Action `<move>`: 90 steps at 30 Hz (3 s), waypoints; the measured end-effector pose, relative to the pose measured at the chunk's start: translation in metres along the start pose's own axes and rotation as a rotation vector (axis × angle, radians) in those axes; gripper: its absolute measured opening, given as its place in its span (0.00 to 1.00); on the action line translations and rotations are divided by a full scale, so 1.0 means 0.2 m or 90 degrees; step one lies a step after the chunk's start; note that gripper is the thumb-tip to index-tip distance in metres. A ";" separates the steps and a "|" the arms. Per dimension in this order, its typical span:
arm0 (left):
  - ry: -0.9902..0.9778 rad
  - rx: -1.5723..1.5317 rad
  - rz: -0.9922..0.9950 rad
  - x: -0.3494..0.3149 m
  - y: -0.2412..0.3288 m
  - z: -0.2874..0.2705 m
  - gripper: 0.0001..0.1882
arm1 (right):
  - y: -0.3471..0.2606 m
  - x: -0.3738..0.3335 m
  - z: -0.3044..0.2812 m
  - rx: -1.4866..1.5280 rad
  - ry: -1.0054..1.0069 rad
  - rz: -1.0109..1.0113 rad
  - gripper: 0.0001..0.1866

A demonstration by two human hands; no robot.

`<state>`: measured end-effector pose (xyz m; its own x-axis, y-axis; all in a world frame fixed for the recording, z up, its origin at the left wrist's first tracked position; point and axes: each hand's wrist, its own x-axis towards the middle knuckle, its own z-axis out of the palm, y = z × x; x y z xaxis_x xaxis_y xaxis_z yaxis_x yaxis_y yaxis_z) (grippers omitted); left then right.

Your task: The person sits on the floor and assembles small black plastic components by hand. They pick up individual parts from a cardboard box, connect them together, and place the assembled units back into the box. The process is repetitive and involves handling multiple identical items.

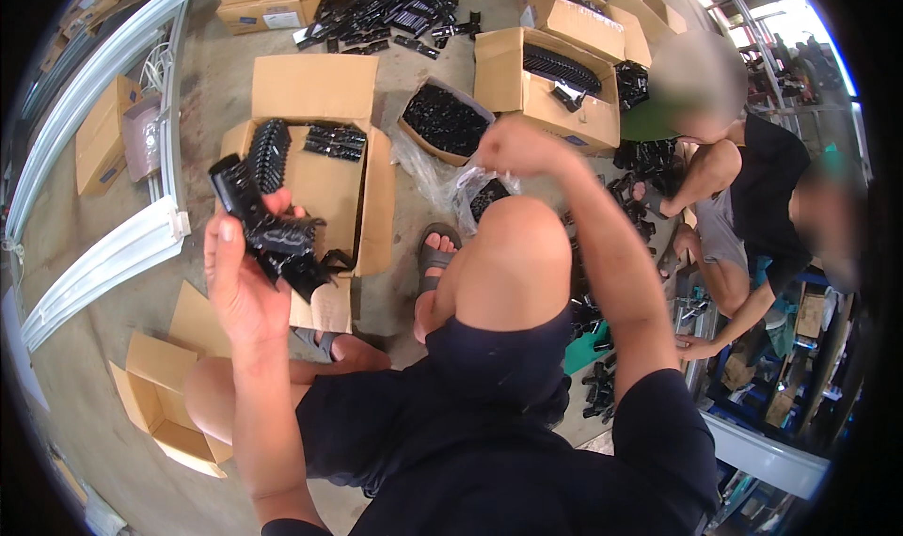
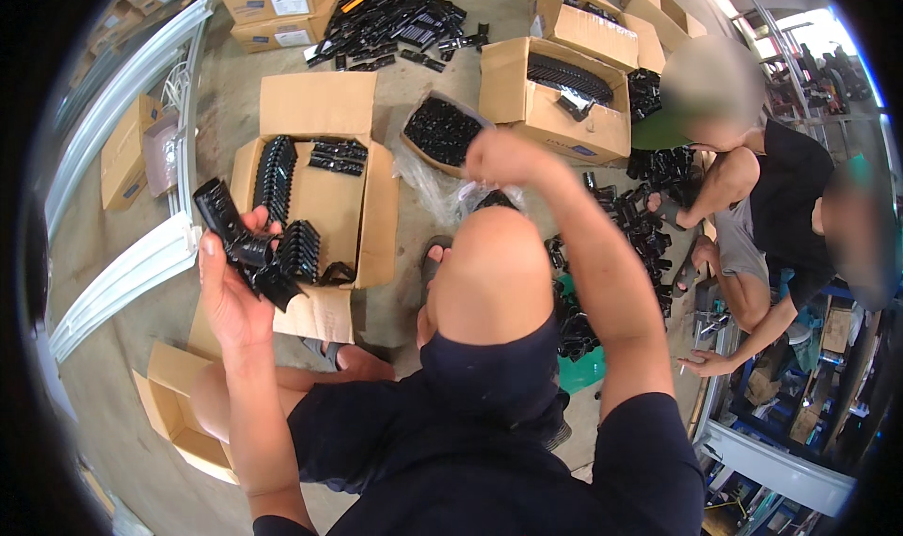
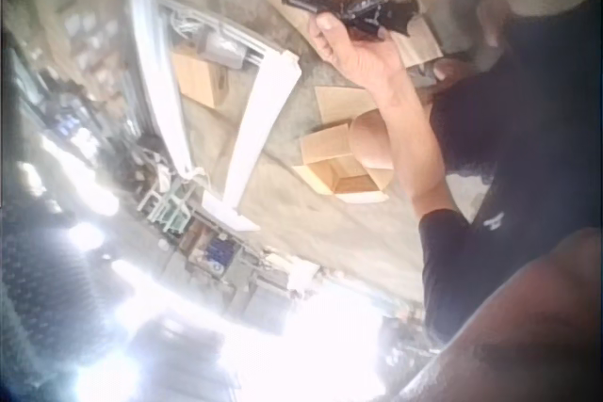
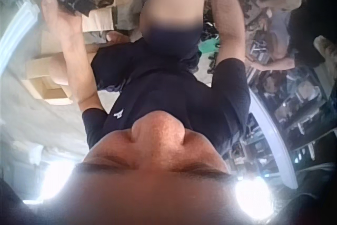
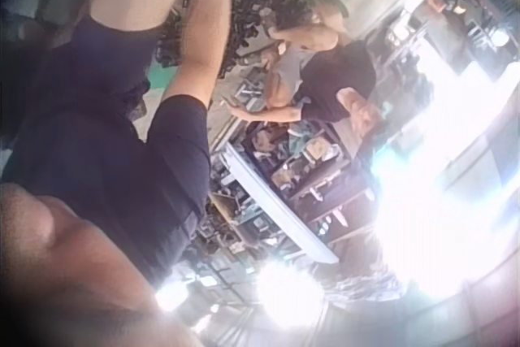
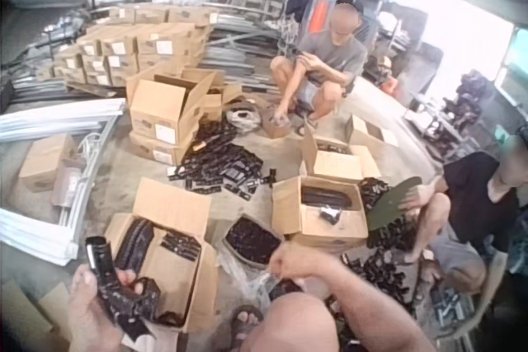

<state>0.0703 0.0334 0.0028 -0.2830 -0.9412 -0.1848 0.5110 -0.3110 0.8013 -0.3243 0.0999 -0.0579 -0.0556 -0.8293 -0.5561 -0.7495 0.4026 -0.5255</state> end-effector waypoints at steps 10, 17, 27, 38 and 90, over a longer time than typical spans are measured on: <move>-0.004 -0.021 -0.033 0.09 -0.07 -0.02 0.20 | 0.79 0.21 1.24 -0.121 0.052 0.220 0.21; -0.001 0.044 -0.086 0.15 -0.16 0.10 0.25 | 0.72 0.19 1.11 0.048 0.168 0.218 0.25; 0.015 0.016 -0.058 0.13 -0.17 0.07 0.22 | 0.69 0.15 1.05 0.055 0.224 0.167 0.19; -0.024 -0.071 0.002 0.14 -0.07 0.15 0.08 | -0.04 -0.20 -0.23 0.416 0.513 -0.176 0.10; 0.050 0.157 0.297 0.11 -0.10 0.07 0.13 | -1.17 -0.06 0.43 0.604 0.372 -0.305 0.08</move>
<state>0.0426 0.0212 -0.0101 -0.0053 -0.9819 0.1892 0.3594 0.1747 0.9167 -0.0918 0.0492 0.0151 -0.3780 -0.9232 0.0699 -0.0087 -0.0719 -0.9974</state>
